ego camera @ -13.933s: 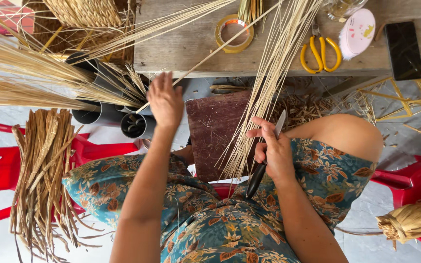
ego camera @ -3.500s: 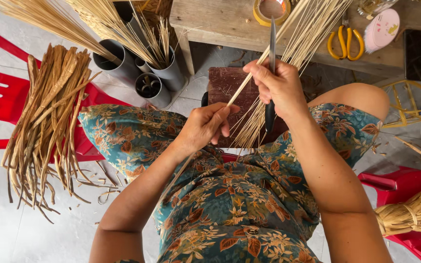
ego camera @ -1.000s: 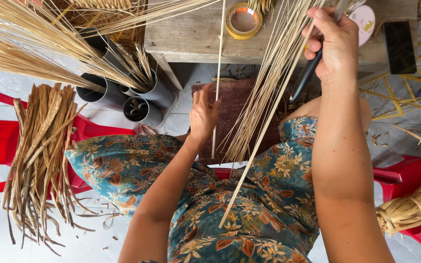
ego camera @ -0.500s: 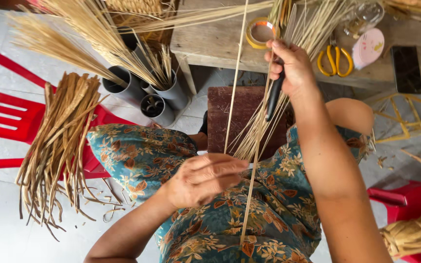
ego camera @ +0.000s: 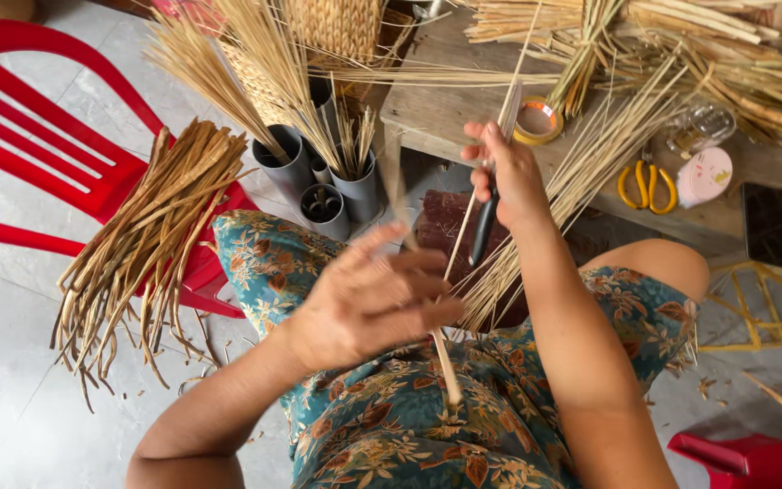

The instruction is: The person sits on a low stool and uses a small knife to split and peel thin strips from bamboo sticks, drawing each stick against the blade to shave off slivers, then sets finished strips aside and reaches for the next stick.

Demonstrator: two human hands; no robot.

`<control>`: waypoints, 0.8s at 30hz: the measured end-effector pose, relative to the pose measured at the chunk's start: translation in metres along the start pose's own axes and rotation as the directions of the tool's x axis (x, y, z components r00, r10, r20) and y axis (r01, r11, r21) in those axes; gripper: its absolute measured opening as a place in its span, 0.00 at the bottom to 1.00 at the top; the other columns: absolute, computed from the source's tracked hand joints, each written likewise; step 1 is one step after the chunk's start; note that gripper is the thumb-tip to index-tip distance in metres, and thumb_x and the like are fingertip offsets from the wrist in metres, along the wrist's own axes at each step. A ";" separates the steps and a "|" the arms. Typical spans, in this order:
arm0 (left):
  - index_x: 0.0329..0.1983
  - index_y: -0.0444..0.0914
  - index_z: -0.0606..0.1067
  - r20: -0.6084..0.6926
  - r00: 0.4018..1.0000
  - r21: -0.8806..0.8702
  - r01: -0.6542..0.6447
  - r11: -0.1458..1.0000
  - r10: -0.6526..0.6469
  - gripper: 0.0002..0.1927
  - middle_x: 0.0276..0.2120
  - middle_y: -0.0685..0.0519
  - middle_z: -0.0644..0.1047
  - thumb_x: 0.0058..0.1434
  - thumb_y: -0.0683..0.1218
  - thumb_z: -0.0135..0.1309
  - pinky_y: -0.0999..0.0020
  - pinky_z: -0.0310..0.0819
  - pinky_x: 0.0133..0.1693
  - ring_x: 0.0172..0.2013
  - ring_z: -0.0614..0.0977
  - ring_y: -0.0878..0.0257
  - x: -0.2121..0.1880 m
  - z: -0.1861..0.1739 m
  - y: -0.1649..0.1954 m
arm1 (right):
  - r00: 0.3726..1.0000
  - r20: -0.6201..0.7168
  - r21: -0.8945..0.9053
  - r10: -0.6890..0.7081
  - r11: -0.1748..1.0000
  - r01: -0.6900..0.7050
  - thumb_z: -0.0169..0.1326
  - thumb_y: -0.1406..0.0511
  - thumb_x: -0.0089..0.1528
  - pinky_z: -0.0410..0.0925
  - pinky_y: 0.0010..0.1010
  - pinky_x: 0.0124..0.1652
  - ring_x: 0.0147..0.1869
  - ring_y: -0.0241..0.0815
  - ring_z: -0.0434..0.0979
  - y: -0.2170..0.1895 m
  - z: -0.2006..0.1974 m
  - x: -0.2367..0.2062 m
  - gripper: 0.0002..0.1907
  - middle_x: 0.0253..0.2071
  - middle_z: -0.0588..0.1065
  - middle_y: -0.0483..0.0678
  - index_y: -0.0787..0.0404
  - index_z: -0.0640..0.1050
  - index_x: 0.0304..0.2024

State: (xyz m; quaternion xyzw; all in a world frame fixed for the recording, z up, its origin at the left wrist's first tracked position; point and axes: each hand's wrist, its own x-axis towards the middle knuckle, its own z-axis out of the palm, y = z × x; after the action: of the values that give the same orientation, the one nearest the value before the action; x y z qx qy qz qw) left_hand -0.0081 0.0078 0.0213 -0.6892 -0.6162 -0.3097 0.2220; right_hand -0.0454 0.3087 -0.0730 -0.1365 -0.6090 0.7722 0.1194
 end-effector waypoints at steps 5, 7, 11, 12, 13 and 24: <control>0.59 0.44 0.82 -0.050 0.990 -0.101 0.130 0.986 -0.135 0.23 0.31 0.60 0.75 0.59 0.46 0.65 0.63 0.70 0.42 0.37 0.76 0.61 0.008 -0.038 -0.003 | 0.982 0.142 0.018 -0.126 0.992 0.125 0.38 0.45 0.72 0.58 0.19 0.24 0.25 0.27 0.60 -0.005 0.034 -0.075 0.37 0.34 0.69 0.44 0.69 0.71 0.66; 0.59 0.44 0.81 -0.063 0.985 -0.192 0.143 0.971 -0.158 0.23 0.33 0.62 0.77 0.59 0.43 0.63 0.64 0.69 0.41 0.35 0.73 0.61 0.012 -0.036 0.000 | 0.953 0.141 0.061 -0.269 0.963 0.263 0.40 0.48 0.75 0.59 0.20 0.28 0.27 0.28 0.59 -0.003 0.040 -0.114 0.34 0.33 0.68 0.45 0.70 0.70 0.69; 0.62 0.45 0.77 -0.089 0.987 -0.387 0.088 0.918 -0.132 0.25 0.41 0.62 0.78 0.60 0.40 0.60 0.68 0.72 0.47 0.41 0.76 0.65 0.022 -0.026 -0.001 | 0.807 0.134 0.135 -0.575 0.817 0.560 0.49 0.58 0.76 0.60 0.22 0.35 0.32 0.32 0.63 -0.010 0.031 -0.176 0.27 0.32 0.68 0.46 0.69 0.64 0.72; 0.62 0.45 0.77 -0.103 0.987 -0.370 0.080 0.925 -0.127 0.24 0.41 0.61 0.78 0.61 0.39 0.60 0.68 0.72 0.47 0.42 0.76 0.64 0.027 -0.022 -0.001 | 0.785 0.166 0.224 -0.596 0.799 0.559 0.51 0.60 0.75 0.62 0.24 0.35 0.32 0.33 0.65 -0.013 0.024 -0.191 0.29 0.33 0.69 0.46 0.66 0.62 0.74; 0.61 0.44 0.77 -0.121 0.986 -0.349 0.068 0.935 -0.116 0.23 0.41 0.61 0.77 0.62 0.39 0.59 0.68 0.72 0.47 0.44 0.76 0.64 0.034 -0.016 -0.003 | 0.757 0.199 0.310 -0.622 0.773 0.554 0.54 0.62 0.73 0.63 0.26 0.35 0.33 0.34 0.67 -0.017 0.018 -0.204 0.32 0.33 0.70 0.46 0.63 0.61 0.75; 0.60 0.45 0.78 -0.322 0.935 -0.092 -0.188 0.978 0.150 0.22 0.36 0.60 0.70 0.62 0.46 0.58 0.65 0.66 0.46 0.46 0.74 0.63 0.099 0.013 0.045 | 0.439 -0.132 -0.012 -0.889 0.444 0.896 0.49 0.48 0.69 0.67 0.28 0.26 0.26 0.38 0.71 0.015 -0.051 -0.257 0.21 0.29 0.74 0.50 0.55 0.60 0.43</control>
State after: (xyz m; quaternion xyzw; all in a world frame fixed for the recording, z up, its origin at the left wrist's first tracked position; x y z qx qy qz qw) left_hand 0.0426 0.0807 0.0846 -0.6941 -0.4917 -0.4315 0.3005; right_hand 0.2122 0.2614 -0.0824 0.1624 -0.5580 0.6016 0.5480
